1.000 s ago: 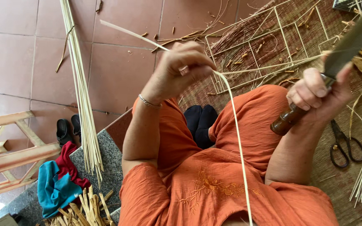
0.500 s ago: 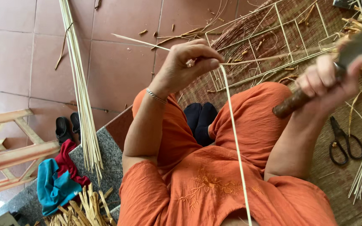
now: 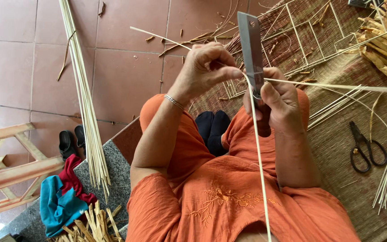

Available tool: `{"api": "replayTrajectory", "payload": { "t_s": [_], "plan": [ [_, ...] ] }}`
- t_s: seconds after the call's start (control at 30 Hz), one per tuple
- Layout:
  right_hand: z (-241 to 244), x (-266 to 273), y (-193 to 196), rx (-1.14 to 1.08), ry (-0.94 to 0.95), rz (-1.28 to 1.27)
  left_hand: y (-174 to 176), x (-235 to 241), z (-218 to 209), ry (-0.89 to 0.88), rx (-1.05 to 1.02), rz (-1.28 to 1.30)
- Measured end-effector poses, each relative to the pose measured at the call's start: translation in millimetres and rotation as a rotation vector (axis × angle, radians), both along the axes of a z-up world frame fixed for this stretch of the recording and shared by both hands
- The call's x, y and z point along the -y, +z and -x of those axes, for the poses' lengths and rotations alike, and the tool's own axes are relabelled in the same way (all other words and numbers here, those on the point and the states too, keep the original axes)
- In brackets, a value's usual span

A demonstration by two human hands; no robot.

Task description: The person sits on a mat and processes thin bamboo strips by hand, using a knife to split and sharpen the ends. They then use a roll of yellow tape to bind the prepared strips together into a bundle.

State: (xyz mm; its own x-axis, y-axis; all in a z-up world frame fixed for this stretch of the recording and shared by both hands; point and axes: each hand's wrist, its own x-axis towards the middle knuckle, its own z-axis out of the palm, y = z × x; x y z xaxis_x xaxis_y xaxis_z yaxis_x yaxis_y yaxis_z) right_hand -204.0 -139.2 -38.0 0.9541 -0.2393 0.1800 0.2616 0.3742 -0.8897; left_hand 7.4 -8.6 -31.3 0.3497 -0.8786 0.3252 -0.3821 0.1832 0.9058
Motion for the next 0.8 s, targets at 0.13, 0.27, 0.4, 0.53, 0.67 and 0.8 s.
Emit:
{"api": "replayTrajectory", "payload": {
  "t_s": [0.13, 0.27, 0.4, 0.53, 0.67, 0.8],
  "plan": [
    [0.9, 14.0, -3.0, 0.041, -0.019, -0.188, -10.3, -6.6, -24.6, -0.045, -0.121, -0.096],
    [1.1, 32.3, -9.2, 0.083, 0.024, -0.249, -16.3, -3.9, -29.7, -0.077, -0.059, -0.019],
    [3.4, 40.0, -16.3, 0.026, -0.015, -0.322, -25.1, 10.3, -24.0, -0.059, -0.078, 0.002],
    [5.3, 52.3, -27.8, -0.01, -0.058, -0.292, -30.5, 18.9, -12.6, 0.01, -0.01, -0.109],
    [7.1, 55.9, -37.1, -0.098, -0.18, -0.299, -29.2, 21.4, -8.8, 0.038, 0.034, -0.078],
    [2.2, 57.3, -49.5, -0.15, -0.272, -0.288, -32.3, 25.0, -4.2, 0.019, -0.08, -0.049]
  ]
}}
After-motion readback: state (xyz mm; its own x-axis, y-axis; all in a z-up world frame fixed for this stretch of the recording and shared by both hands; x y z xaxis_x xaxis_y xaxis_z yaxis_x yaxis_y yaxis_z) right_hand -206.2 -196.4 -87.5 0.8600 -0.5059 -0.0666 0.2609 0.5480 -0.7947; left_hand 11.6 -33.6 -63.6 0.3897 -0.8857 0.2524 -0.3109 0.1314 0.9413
